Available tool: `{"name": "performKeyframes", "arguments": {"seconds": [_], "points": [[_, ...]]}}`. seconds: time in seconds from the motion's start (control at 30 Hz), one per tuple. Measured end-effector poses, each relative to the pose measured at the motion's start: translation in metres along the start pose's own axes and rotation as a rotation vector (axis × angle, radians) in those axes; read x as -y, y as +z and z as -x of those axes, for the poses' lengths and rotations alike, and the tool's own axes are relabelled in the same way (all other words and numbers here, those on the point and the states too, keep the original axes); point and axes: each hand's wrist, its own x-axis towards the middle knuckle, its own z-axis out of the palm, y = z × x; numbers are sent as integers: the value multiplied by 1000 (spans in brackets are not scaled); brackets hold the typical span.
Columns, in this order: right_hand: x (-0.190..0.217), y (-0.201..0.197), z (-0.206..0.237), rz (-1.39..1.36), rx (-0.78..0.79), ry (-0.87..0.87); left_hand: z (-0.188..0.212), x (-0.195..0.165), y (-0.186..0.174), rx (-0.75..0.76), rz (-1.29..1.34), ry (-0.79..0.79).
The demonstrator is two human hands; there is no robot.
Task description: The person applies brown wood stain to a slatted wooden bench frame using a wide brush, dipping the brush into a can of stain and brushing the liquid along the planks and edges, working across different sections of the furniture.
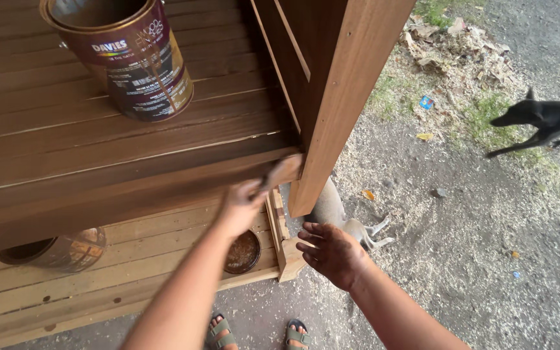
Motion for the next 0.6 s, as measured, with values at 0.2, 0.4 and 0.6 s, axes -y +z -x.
{"name": "performKeyframes", "arguments": {"seconds": [0.2,0.4,0.6], "points": [[-2,5,-1,-4,-5,-1,22,29,-35,-23,-33,-61],[0,2,1,-22,35,-6,80,80,-118,-44,93,-261],[1,-7,3,16,-40,15,5,45,13,43,94,-202]]}}
